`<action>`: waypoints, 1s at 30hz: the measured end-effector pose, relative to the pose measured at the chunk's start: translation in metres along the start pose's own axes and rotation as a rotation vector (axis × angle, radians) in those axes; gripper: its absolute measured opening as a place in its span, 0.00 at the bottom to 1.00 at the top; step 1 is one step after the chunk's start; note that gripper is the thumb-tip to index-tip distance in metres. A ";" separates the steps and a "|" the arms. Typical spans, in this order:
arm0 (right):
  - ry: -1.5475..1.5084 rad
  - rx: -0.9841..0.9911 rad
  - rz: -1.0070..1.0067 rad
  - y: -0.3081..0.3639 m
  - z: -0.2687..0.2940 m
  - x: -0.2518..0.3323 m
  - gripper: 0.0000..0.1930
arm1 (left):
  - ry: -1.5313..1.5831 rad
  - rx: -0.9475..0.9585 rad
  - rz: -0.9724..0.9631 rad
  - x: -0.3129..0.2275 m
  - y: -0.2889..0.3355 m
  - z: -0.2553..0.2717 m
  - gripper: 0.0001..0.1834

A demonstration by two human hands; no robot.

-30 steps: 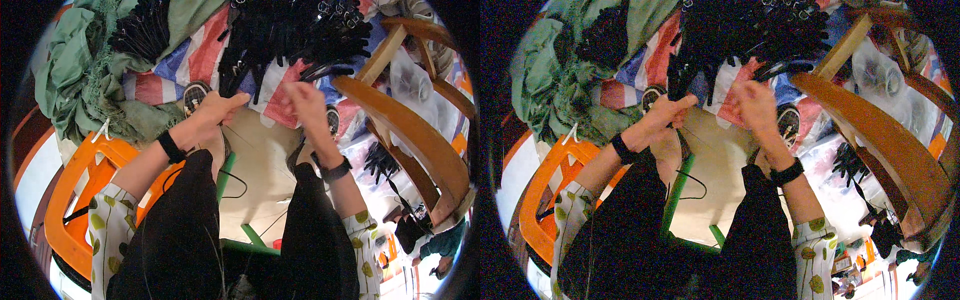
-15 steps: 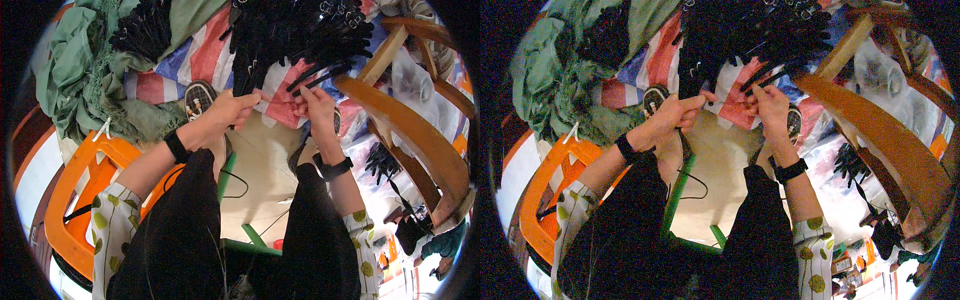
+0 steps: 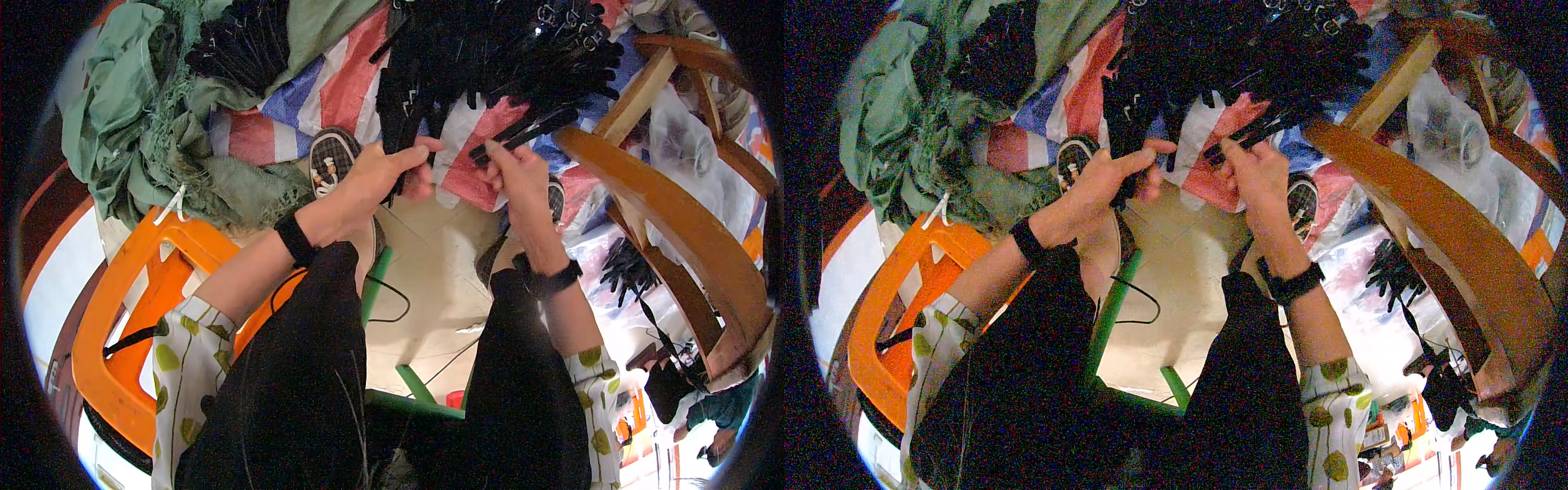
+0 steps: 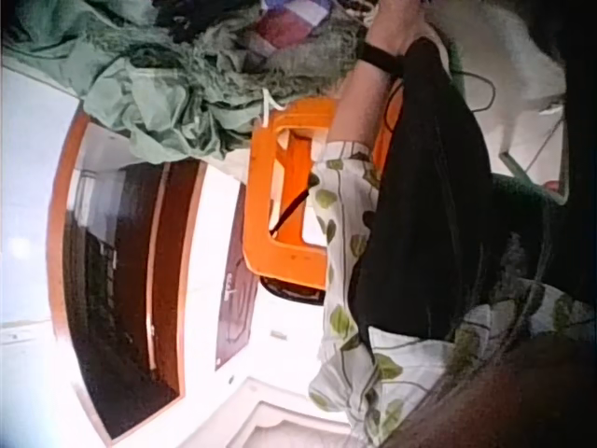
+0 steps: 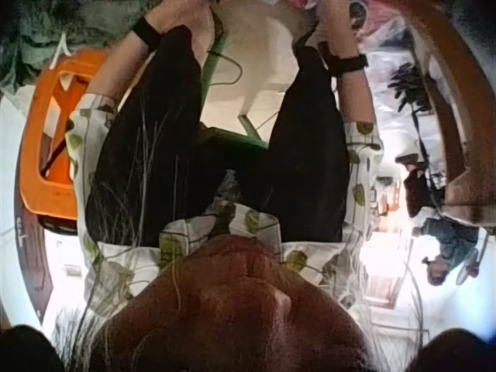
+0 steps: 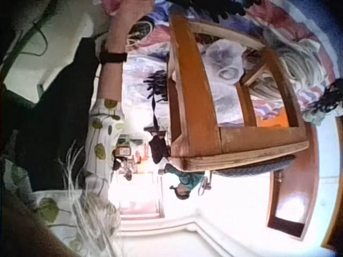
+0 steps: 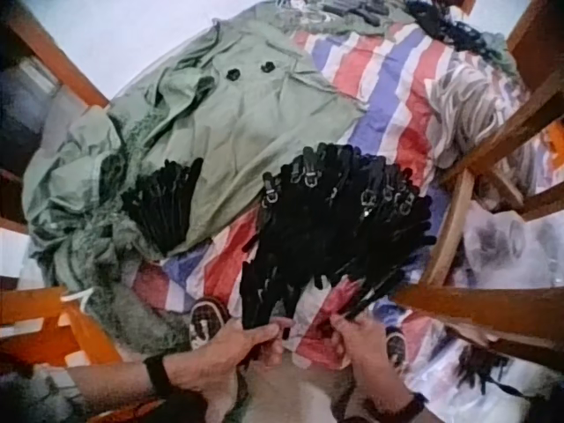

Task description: Sorting through and organizing black shoe strap components with buckles.

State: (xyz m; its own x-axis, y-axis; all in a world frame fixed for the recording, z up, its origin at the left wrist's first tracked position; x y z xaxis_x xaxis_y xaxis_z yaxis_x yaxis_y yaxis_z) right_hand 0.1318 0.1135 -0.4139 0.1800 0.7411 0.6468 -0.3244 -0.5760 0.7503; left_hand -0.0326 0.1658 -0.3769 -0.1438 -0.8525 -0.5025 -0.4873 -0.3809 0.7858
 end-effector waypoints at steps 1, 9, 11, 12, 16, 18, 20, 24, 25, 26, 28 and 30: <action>0.178 0.068 -0.021 0.016 -0.012 0.011 0.10 | 0.017 -0.025 -0.011 0.004 -0.002 0.005 0.15; 0.739 0.305 0.437 0.041 -0.097 0.038 0.09 | -0.362 -0.131 -0.004 -0.005 0.010 0.005 0.12; 0.635 0.414 0.400 0.040 -0.113 0.034 0.10 | -0.322 -0.141 0.034 -0.009 0.016 0.007 0.12; 0.546 0.487 0.346 0.041 -0.117 0.035 0.11 | -0.157 -0.213 -0.024 -0.011 0.015 0.017 0.12; 0.318 0.461 0.131 0.022 -0.090 0.023 0.14 | 0.252 -0.387 -0.166 -0.012 0.003 0.058 0.09; 0.269 0.220 0.120 0.002 -0.061 0.026 0.14 | 0.287 -0.350 -0.197 -0.015 -0.001 0.070 0.07; 0.388 0.149 0.176 -0.008 -0.057 0.036 0.13 | 0.203 -0.379 -0.180 -0.013 -0.003 0.075 0.10; 0.393 0.103 0.197 -0.021 -0.064 0.028 0.13 | 0.064 -0.461 -0.106 -0.002 -0.014 0.070 0.11; 0.354 0.107 0.188 -0.023 -0.063 0.025 0.12 | 0.055 -0.448 -0.081 -0.003 -0.016 0.063 0.10; 0.315 0.111 0.180 -0.025 -0.061 0.022 0.12 | 0.047 -0.435 -0.055 -0.003 -0.018 0.056 0.10; 0.268 0.149 0.171 -0.029 -0.066 0.018 0.11 | 0.081 -0.409 -0.010 0.004 -0.029 0.053 0.08; 0.260 0.203 0.163 -0.031 -0.072 0.013 0.10 | 0.116 -0.387 0.008 0.007 -0.039 0.046 0.08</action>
Point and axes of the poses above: each hand's wrist, its own y-axis away from the middle knuckle, its own z-axis out of the back of the hand, x = y × z, the point moved 10 cm from there along -y, towards the middle knuckle, and after that the axes turned 4 degrees about y, right-handed, at the moved point
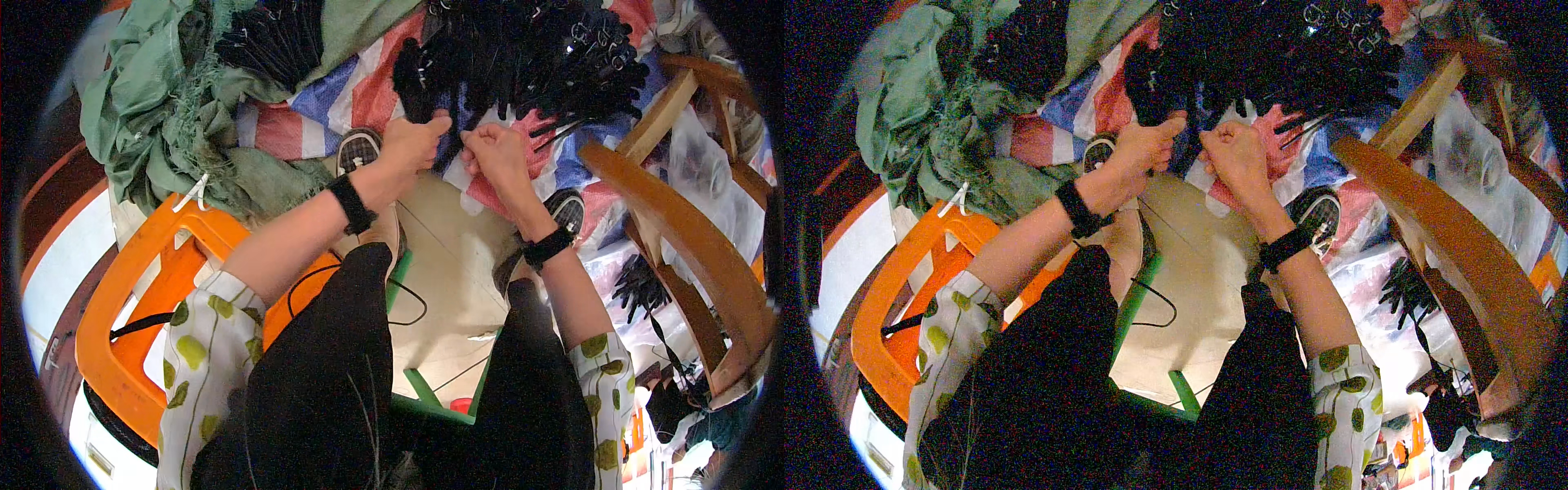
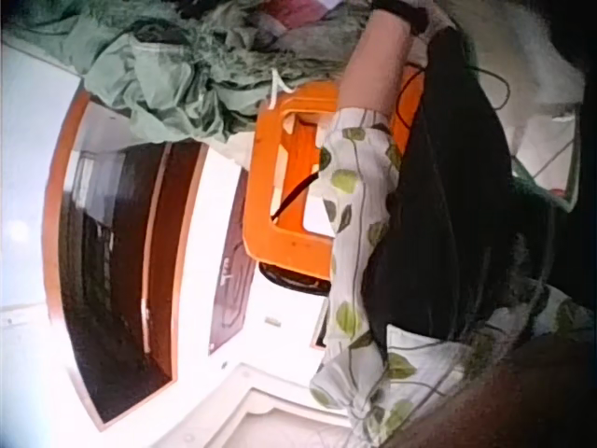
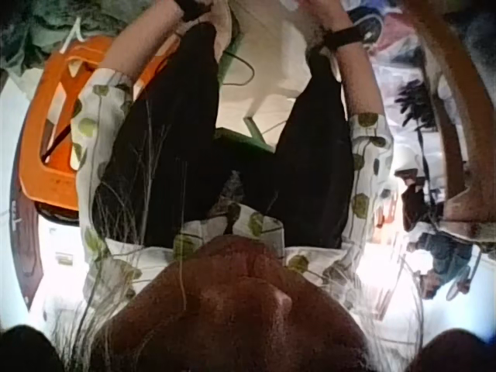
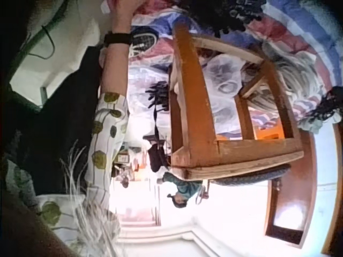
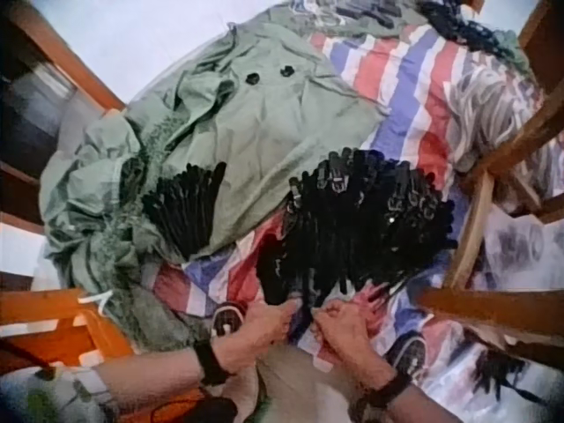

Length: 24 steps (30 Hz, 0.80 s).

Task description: Sorting through and organizing black shoe strap components with buckles.

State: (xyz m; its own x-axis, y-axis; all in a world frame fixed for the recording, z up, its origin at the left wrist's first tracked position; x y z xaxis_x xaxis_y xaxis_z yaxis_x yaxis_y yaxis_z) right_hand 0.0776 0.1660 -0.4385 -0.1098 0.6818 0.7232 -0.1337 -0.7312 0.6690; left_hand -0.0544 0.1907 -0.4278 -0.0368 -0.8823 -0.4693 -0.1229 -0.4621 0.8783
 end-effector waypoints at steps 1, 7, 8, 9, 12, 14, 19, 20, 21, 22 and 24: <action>-0.001 -0.005 -0.001 -0.001 -0.001 -0.001 0.10 | 0.062 0.005 -0.009 0.001 -0.006 -0.005 0.09; -0.040 0.030 0.019 0.003 0.000 0.008 0.08 | 0.109 -0.082 0.036 0.010 -0.013 -0.017 0.11; -0.065 0.073 0.015 0.006 -0.001 0.010 0.08 | 0.130 -0.046 0.068 0.013 -0.015 -0.016 0.11; -0.087 0.111 0.009 0.013 0.002 0.016 0.08 | 0.188 0.059 0.131 0.017 -0.010 -0.019 0.10; -0.285 0.318 -0.133 0.037 -0.009 0.016 0.09 | 0.157 0.238 0.256 0.019 0.020 -0.005 0.10; -0.277 0.325 -0.086 0.045 -0.003 0.015 0.09 | -0.087 0.244 0.277 0.024 0.038 -0.005 0.10; -0.135 0.297 0.018 0.048 -0.008 0.022 0.09 | 0.018 0.335 0.263 0.035 0.062 -0.022 0.12; -0.121 0.289 0.026 0.048 -0.009 0.022 0.09 | 0.052 0.364 0.260 0.033 0.065 -0.030 0.13; -0.110 0.290 0.037 0.048 -0.017 0.028 0.08 | -0.018 0.372 0.221 0.039 0.056 -0.019 0.13; -0.093 0.278 0.047 0.048 -0.017 0.032 0.08 | -0.014 0.366 0.209 0.037 0.054 -0.017 0.12; -0.151 0.282 0.062 0.042 -0.024 0.017 0.08 | -0.004 0.358 0.192 0.033 0.054 -0.020 0.12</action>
Point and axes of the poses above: each hand's wrist, its own y-axis away from the middle knuckle, its own z-axis out of the back of the hand, x = y × z, the point moved 10 cm from there along -y, towards the middle knuckle, and after that the axes turned 4 degrees about y, right-handed, at the moved point
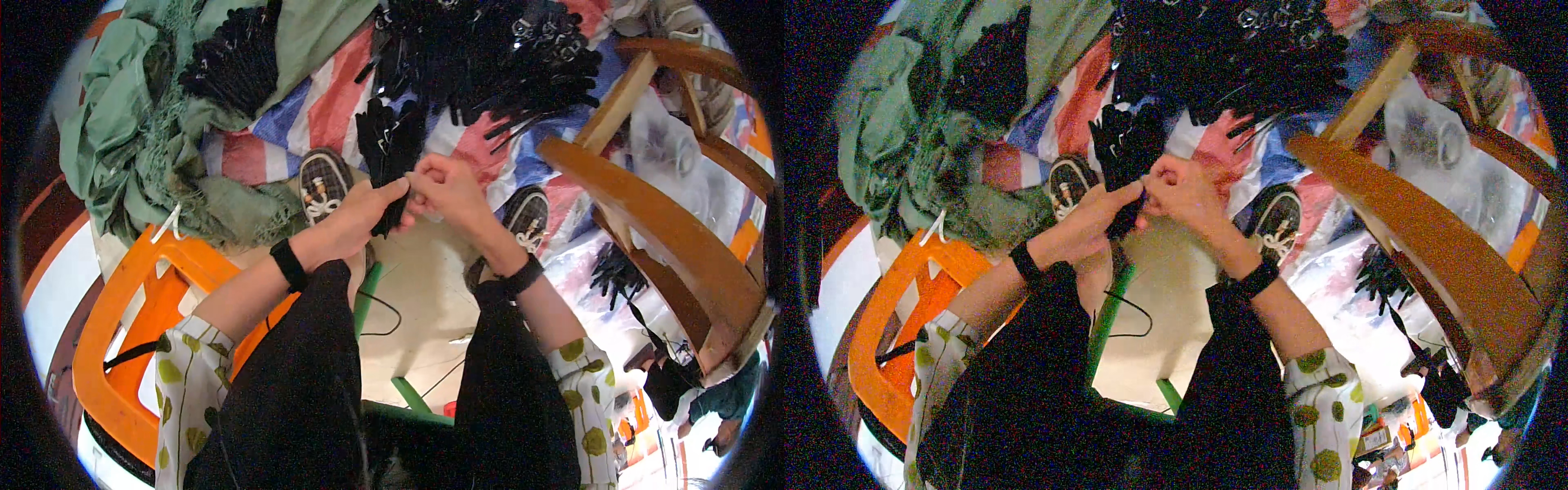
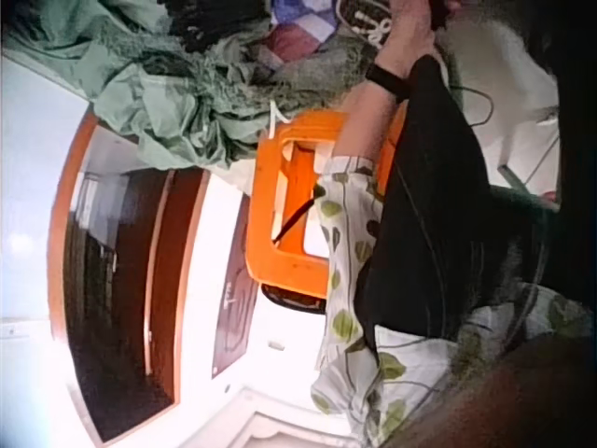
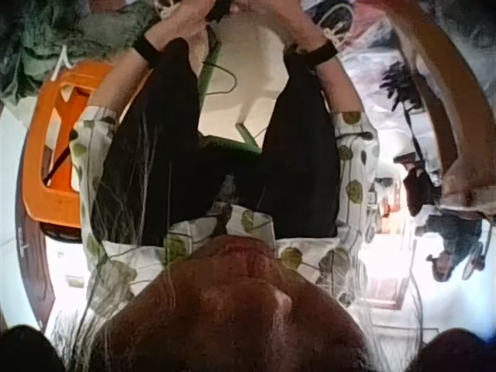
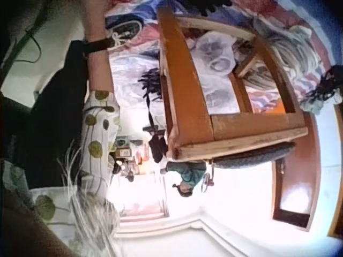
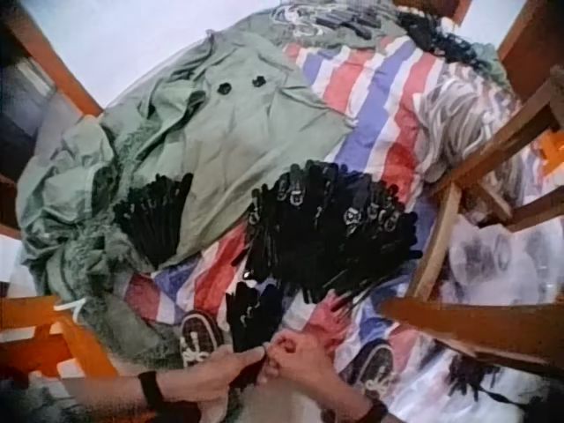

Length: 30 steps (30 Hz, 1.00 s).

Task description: Sorting through and organizing black shoe strap components with buckles.

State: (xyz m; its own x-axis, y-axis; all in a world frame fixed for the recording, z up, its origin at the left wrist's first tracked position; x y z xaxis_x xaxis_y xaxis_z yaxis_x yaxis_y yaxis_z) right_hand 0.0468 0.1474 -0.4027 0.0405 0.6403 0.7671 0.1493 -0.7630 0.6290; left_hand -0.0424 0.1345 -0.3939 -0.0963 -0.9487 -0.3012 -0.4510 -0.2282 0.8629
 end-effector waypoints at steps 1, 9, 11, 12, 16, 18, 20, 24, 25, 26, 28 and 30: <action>0.012 -0.031 0.008 0.001 0.004 -0.001 0.08 | 0.002 -0.022 0.067 -0.001 0.004 -0.009 0.11; -0.060 -0.707 -0.066 0.043 0.134 -0.012 0.16 | -0.141 -0.028 0.020 -0.012 0.008 0.004 0.10; 0.116 -0.758 -0.068 0.028 0.149 -0.028 0.17 | -0.107 -0.037 0.017 -0.012 0.010 -0.004 0.11; 0.091 -0.773 -0.081 0.018 0.154 -0.036 0.17 | -0.082 -0.014 0.045 -0.011 0.011 -0.009 0.11; 0.053 -0.769 -0.108 0.002 0.167 -0.042 0.12 | -0.001 0.122 0.063 -0.011 0.010 -0.027 0.14; 0.084 -0.772 -0.085 0.001 0.163 -0.039 0.10 | -0.006 0.152 0.027 -0.015 0.009 -0.030 0.16; -0.237 -0.716 -0.073 0.003 0.141 -0.026 0.07 | -0.042 0.103 -0.015 -0.024 0.013 -0.020 0.17; -0.270 -0.603 0.008 0.029 0.115 -0.013 0.04 | -0.015 0.026 -0.125 -0.028 0.007 -0.017 0.17; -0.185 -0.571 0.065 0.032 0.093 0.007 0.11 | 0.019 0.008 -0.147 -0.027 0.003 -0.013 0.17; -0.016 -0.522 0.085 0.031 0.074 0.014 0.11 | 0.053 -0.011 -0.169 -0.025 -0.001 -0.007 0.18; 0.339 -0.439 0.130 0.031 0.051 0.033 0.12 | -0.131 -0.033 -0.225 -0.024 -0.002 -0.004 0.15; 0.401 -0.373 0.090 0.019 0.037 0.025 0.13 | -0.375 -0.139 -0.220 -0.028 0.006 -0.002 0.12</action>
Point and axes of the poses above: each hand's wrist, its own y-axis away from the middle knuckle, its own z-axis out of the back of the hand, x = y × z, the point moved 10 cm from there along -y, towards the middle knuckle, and after that the axes turned 4 degrees about y, right-handed, at the moved point
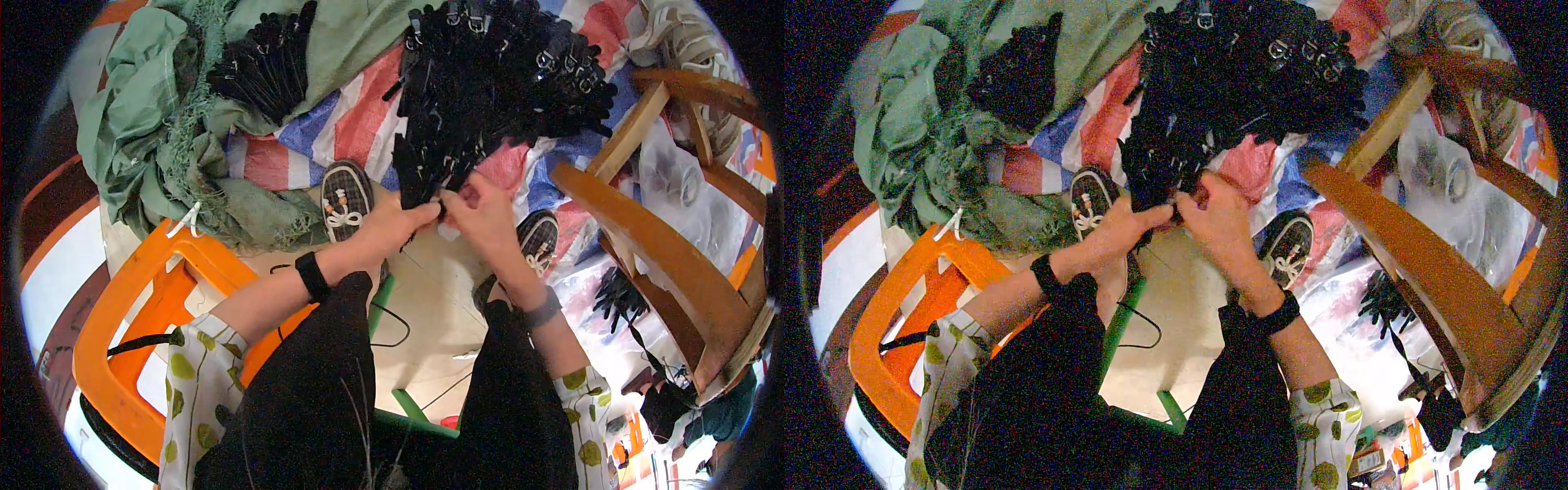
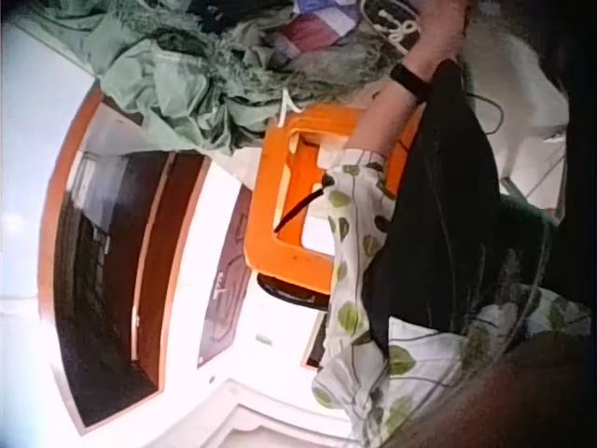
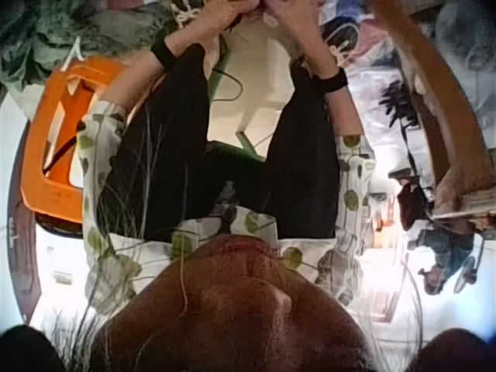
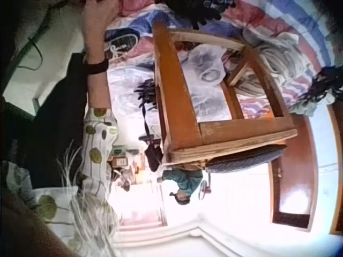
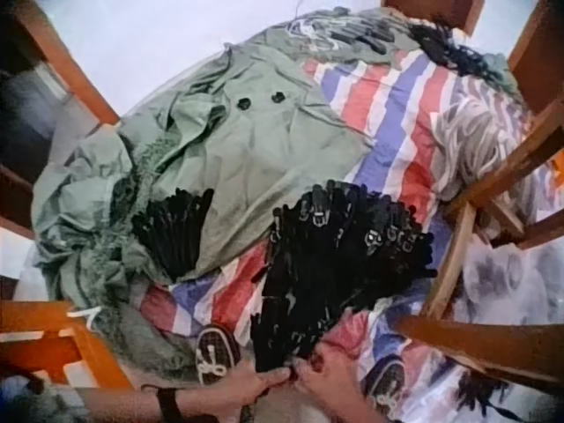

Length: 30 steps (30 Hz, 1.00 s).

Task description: Sorting through and organizing black shoe strap components with buckles.

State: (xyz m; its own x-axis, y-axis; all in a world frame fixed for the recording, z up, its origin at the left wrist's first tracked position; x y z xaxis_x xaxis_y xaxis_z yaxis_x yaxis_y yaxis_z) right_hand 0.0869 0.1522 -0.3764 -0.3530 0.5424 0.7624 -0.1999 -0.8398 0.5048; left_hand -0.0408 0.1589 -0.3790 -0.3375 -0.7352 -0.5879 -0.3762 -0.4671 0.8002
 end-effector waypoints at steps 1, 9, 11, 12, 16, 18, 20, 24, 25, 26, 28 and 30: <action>0.034 0.035 -0.009 -0.002 -0.006 -0.002 0.13 | -0.105 -0.063 0.019 -0.008 0.006 0.000 0.11; 0.021 0.241 -0.069 -0.011 -0.034 0.011 0.12 | -0.079 -0.015 0.019 0.005 0.000 0.015 0.13; -0.018 0.311 -0.117 -0.009 -0.040 0.003 0.12 | -0.128 0.018 0.038 0.001 0.000 0.012 0.13; -0.065 0.363 -0.155 -0.006 -0.042 0.005 0.11 | -0.106 0.025 0.036 -0.005 0.003 0.011 0.12; -0.182 0.574 -0.275 -0.002 -0.058 -0.003 0.07 | -0.172 0.086 -0.009 -0.015 0.003 0.005 0.10; -0.254 0.615 -0.240 0.004 -0.042 0.022 0.08 | -0.112 0.095 0.008 -0.017 0.009 0.013 0.11; -0.084 0.372 -0.078 -0.015 -0.001 0.013 0.09 | -0.054 0.073 0.023 -0.011 0.006 0.013 0.12; 0.239 -0.245 0.043 -0.037 0.076 0.042 0.12 | 0.038 -0.018 0.058 -0.002 0.003 0.023 0.13; 0.320 -0.292 0.044 -0.046 0.083 0.041 0.12 | 0.068 -0.021 0.066 -0.003 0.004 0.023 0.13; 0.400 -0.338 0.045 -0.052 0.088 0.040 0.11 | 0.136 -0.032 0.085 -0.002 0.005 0.023 0.13; 0.395 -0.309 0.119 -0.060 0.084 0.038 0.11 | 0.276 -0.050 0.128 0.002 0.005 0.023 0.12; 0.376 -0.295 0.151 -0.059 0.080 0.034 0.11 | 0.336 -0.035 0.096 -0.003 0.004 0.022 0.11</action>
State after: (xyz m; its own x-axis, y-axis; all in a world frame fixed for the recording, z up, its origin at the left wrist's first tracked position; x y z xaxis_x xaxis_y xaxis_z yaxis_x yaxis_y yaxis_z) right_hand 0.1600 0.2223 -0.3474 -0.6917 0.4132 0.5922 -0.3521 -0.9090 0.2230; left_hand -0.0603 0.1706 -0.3767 -0.0649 -0.8943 -0.4428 -0.3244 -0.4007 0.8568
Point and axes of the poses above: each hand's wrist, its own y-axis away from the middle knuckle, its own z-axis out of the back of the hand, x = y × z, the point moved 10 cm from there along -y, towards the middle knuckle, and after that the axes turned 4 degrees about y, right-handed, at the moved point
